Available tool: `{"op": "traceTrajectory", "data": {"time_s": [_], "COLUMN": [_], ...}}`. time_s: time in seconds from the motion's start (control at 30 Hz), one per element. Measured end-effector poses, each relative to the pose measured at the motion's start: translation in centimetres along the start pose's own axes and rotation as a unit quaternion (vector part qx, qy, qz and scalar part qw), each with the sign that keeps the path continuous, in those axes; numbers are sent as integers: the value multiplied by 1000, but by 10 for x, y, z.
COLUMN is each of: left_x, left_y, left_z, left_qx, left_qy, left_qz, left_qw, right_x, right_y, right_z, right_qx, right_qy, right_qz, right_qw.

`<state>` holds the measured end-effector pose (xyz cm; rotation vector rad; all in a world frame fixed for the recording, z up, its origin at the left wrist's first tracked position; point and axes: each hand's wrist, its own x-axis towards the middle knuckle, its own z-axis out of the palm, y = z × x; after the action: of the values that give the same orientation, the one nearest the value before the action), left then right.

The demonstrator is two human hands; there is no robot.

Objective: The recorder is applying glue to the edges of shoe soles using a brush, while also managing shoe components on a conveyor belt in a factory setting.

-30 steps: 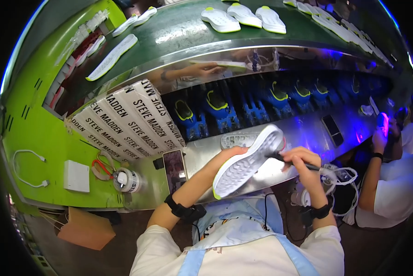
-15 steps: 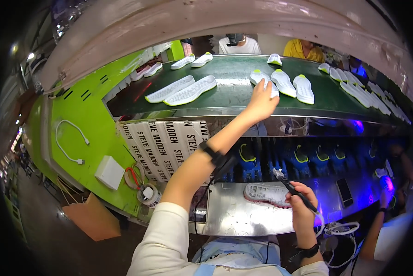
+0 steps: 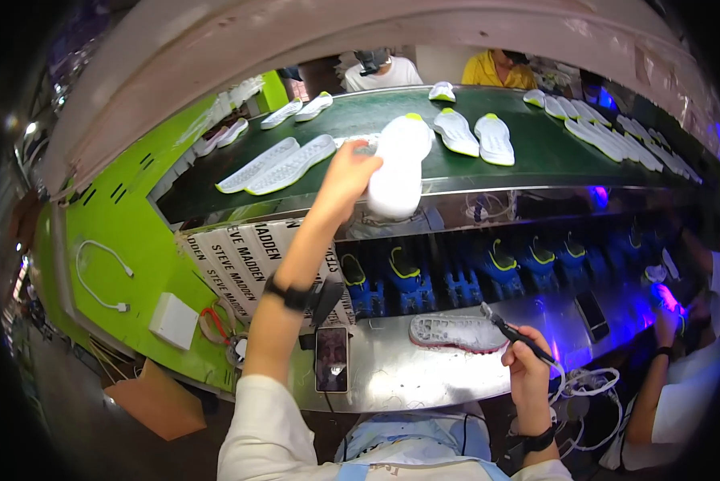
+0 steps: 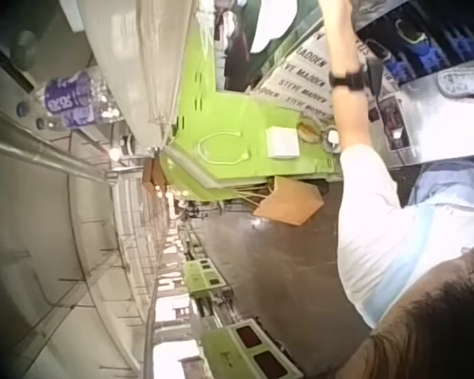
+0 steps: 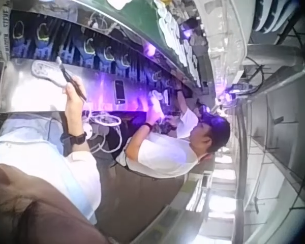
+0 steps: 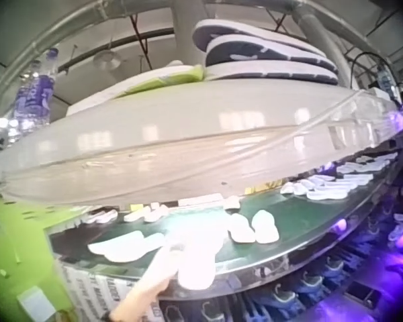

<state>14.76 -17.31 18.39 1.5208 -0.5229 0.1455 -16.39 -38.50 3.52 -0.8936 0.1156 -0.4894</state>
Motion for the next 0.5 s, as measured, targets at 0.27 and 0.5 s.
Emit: {"op": "traceTrajectory", "data": {"time_s": [0.27, 0.5], "left_x": [-268, -329], "left_y": [-107, -169], "left_z": [11, 53], "left_qx": [-557, -642], "left_qy": [-175, -69], "left_qz": [-362, -380], "left_qw": [727, 662], "right_x": [-6, -27], "right_y": [23, 64], "right_z": [27, 40], "right_qx": [-153, -386], "right_qy": [-187, -326], "right_qz": [126, -168], "right_qw": [962, 846]}}
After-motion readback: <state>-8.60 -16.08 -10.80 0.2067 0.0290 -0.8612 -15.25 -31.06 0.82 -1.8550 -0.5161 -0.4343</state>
